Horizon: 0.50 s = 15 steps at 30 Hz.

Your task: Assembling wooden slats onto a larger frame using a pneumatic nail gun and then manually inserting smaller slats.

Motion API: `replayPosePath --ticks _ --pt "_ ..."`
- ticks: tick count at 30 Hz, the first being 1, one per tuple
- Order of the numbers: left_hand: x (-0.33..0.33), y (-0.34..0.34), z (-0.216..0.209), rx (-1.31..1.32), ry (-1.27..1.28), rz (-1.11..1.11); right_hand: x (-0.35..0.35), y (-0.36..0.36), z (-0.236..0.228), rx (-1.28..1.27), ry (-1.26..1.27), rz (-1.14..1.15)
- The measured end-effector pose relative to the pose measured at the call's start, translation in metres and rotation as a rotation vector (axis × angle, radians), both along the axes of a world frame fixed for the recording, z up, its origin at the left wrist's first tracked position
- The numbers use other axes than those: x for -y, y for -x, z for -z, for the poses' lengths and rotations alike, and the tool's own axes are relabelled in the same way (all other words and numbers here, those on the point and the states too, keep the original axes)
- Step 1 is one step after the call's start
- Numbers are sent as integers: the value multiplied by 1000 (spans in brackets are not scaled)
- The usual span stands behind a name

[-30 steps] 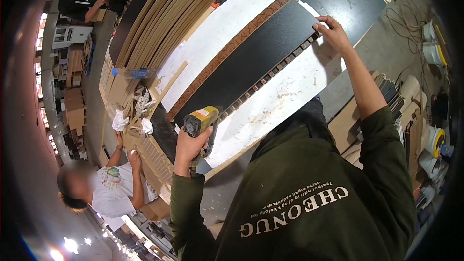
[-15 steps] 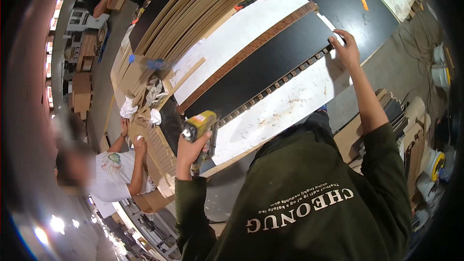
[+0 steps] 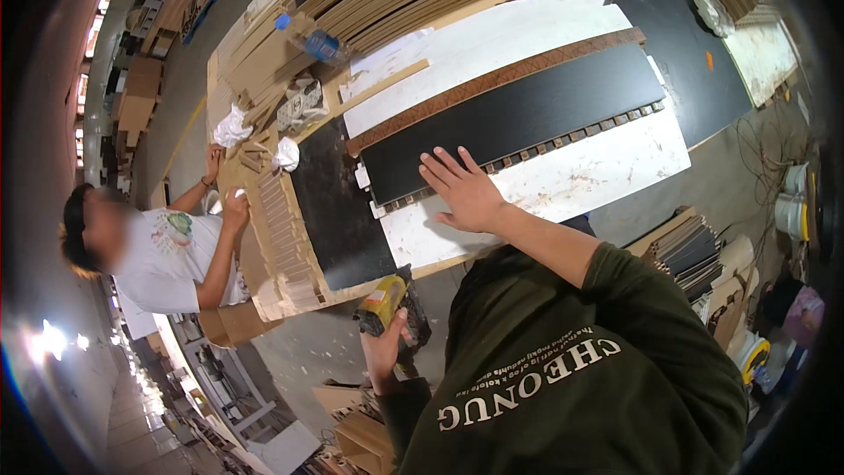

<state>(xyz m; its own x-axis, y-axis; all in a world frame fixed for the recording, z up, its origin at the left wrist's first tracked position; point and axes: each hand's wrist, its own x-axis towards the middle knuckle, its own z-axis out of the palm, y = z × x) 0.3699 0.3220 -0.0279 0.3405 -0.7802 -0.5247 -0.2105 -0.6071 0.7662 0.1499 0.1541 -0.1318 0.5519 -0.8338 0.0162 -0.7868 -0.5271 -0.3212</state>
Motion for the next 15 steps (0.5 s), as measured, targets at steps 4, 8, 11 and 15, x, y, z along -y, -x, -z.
replayPosePath --ticks 4,8,11,15 --pt "-31 -22 12 -99 39 -37 -5 -2 0 -13 50 -89" --pt "-7 -17 3 -78 -7 -116 8 25 1 97 -67 -182" --pt "29 -11 -9 -30 4 -59 29 63 6 117 38 82" --pt "88 -1 -22 32 47 166 61 140 14 114 157 382"
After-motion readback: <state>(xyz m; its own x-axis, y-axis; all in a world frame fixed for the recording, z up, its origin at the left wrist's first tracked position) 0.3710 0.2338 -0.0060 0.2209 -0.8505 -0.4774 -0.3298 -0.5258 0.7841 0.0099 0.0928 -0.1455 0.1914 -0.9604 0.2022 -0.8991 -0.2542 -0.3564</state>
